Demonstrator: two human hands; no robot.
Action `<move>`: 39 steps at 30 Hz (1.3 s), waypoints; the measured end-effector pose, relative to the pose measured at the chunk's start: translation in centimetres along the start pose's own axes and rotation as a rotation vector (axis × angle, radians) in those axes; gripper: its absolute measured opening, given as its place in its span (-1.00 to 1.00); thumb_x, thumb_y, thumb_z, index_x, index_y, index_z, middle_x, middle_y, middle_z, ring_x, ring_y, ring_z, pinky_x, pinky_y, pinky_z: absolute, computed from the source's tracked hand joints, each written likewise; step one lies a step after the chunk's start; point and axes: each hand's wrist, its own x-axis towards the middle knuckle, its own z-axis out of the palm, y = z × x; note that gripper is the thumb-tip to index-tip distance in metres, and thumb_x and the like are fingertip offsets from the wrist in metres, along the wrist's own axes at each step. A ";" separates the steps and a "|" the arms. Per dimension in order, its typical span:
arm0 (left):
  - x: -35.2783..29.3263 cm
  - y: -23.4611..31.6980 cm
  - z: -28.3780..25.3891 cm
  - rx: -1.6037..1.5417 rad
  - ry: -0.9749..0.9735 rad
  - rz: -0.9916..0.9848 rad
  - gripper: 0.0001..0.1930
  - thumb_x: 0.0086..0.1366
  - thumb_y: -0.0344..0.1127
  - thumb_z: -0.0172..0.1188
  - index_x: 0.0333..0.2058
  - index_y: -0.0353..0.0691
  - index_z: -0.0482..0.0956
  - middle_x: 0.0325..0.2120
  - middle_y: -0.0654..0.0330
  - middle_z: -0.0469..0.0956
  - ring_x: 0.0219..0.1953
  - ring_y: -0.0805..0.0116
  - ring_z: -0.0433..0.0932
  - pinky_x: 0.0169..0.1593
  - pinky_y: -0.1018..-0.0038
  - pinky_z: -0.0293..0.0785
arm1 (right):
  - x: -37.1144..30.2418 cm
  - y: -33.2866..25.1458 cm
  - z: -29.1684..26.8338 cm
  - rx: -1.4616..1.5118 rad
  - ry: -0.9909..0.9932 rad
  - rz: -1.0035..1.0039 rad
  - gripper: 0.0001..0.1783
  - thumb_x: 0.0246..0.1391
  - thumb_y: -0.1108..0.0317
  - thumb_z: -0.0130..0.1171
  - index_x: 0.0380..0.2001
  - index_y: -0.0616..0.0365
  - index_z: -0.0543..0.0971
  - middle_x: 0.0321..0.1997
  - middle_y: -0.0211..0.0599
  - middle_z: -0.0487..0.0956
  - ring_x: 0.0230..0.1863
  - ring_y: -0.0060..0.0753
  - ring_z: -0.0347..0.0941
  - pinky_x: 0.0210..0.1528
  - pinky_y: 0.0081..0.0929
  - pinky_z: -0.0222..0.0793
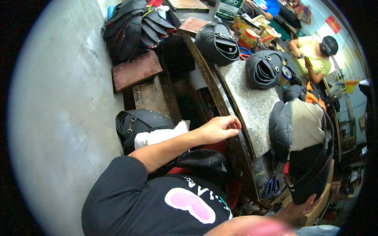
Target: The person uses scissors to trim excess material from the edges of black slip-on shoes. They handle each shoe individually, cutting along the seams and then placing the trimmed shoes on the workbench.
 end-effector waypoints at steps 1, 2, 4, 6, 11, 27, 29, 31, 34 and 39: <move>0.1 0.1 0.1 0.069 0.005 0.006 -0.76 0.35 -0.29 0.19 -0.07 -0.25 0.54 -0.23 0.15 0.63 -0.19 0.38 0.59 -0.03 0.42 0.51 | 0.2 -0.1 -0.1 -0.065 -0.004 -0.044 -0.33 0.09 0.20 0.35 0.21 0.29 0.41 0.18 0.12 0.48 0.13 0.02 0.45 0.17 -0.15 0.45; 0.2 0.2 0.2 0.181 0.006 0.034 -0.75 0.31 -0.30 0.22 -0.07 -0.24 0.54 -0.19 0.08 0.62 -0.11 0.26 0.59 0.04 0.38 0.49 | 0.4 0.0 -0.3 -0.149 -0.005 -0.164 -0.34 0.08 0.21 0.36 0.20 0.29 0.43 0.17 0.12 0.48 0.13 0.01 0.45 0.17 -0.16 0.45; 0.6 0.4 0.3 0.494 0.040 0.184 -0.70 0.23 -0.31 0.27 -0.08 -0.21 0.54 -0.11 0.07 0.60 0.03 0.16 0.54 0.11 0.33 0.45 | 0.9 0.4 -1.0 -0.213 -0.091 -0.248 -0.35 0.07 0.22 0.39 0.17 0.28 0.46 0.16 0.10 0.49 0.13 -0.02 0.45 0.16 -0.18 0.46; 1.0 0.6 0.5 0.568 0.038 0.218 -0.66 0.18 -0.29 0.30 -0.07 -0.20 0.54 -0.02 0.05 0.56 0.13 0.09 0.46 0.18 0.27 0.40 | 2.0 1.0 -1.9 -0.171 -0.090 -0.238 -0.38 0.06 0.23 0.40 0.15 0.26 0.48 0.16 0.07 0.49 0.13 -0.06 0.45 0.15 -0.19 0.46; 3.5 0.5 -0.9 0.921 0.278 0.421 -0.55 0.11 -0.23 0.36 -0.03 -0.24 0.51 0.15 -0.11 0.39 0.27 -0.15 0.28 0.37 0.09 0.18 | 3.7 2.9 -3.6 -0.196 0.014 -0.208 -0.43 0.09 0.25 0.37 0.14 0.22 0.51 0.21 0.02 0.45 0.16 -0.09 0.43 0.13 -0.19 0.48; 12.3 -3.5 -9.9 1.242 0.645 0.113 -0.13 0.08 -0.15 0.42 0.30 -0.29 0.20 0.38 -0.19 0.03 0.35 -0.21 0.19 0.37 0.09 0.18 | 4.0 3.7 -5.0 -0.167 -0.083 -0.138 -0.45 0.14 0.28 0.31 0.19 0.13 0.47 0.26 0.02 0.40 0.21 -0.01 0.40 0.10 -0.11 0.54; 12.4 -3.5 -9.4 1.213 0.563 0.104 -0.13 0.07 -0.15 0.43 0.31 -0.26 0.21 0.40 -0.17 0.01 0.36 -0.23 0.16 0.38 0.09 0.18 | 4.1 3.8 -5.4 -0.338 -0.156 -0.304 -0.45 0.14 0.29 0.31 0.20 0.12 0.46 0.27 0.04 0.40 0.22 0.03 0.40 0.08 -0.05 0.55; 13.0 -3.5 -8.9 1.246 0.572 0.089 -0.17 0.11 -0.16 0.37 0.31 -0.28 0.21 0.42 -0.14 -0.02 0.37 -0.22 0.14 0.37 0.11 0.17 | 4.0 3.9 -5.7 -0.670 -0.226 -0.707 -0.45 0.14 0.30 0.31 0.20 0.11 0.46 0.26 0.06 0.40 0.21 0.08 0.40 0.06 0.02 0.57; 14.2 -3.6 -8.3 1.276 0.595 0.050 -0.27 0.21 -0.20 0.24 0.31 -0.29 0.22 0.42 -0.13 -0.03 0.39 -0.20 0.13 0.37 0.11 0.17 | 3.5 4.1 -5.8 -0.529 -0.245 -0.599 -0.40 0.09 0.22 0.35 0.19 0.11 0.45 0.20 0.07 0.46 0.16 0.11 0.44 0.01 0.07 0.58; 14.3 -3.7 -8.2 1.304 0.590 0.050 -0.12 0.05 -0.15 0.44 0.29 -0.32 0.23 0.41 -0.17 -0.02 0.36 -0.25 0.16 0.36 0.10 0.21 | 2.6 2.7 -4.3 -0.085 -0.213 -0.212 -0.43 0.11 0.22 0.34 0.16 0.17 0.47 0.15 -0.05 0.50 0.09 -0.14 0.47 0.07 -0.19 0.54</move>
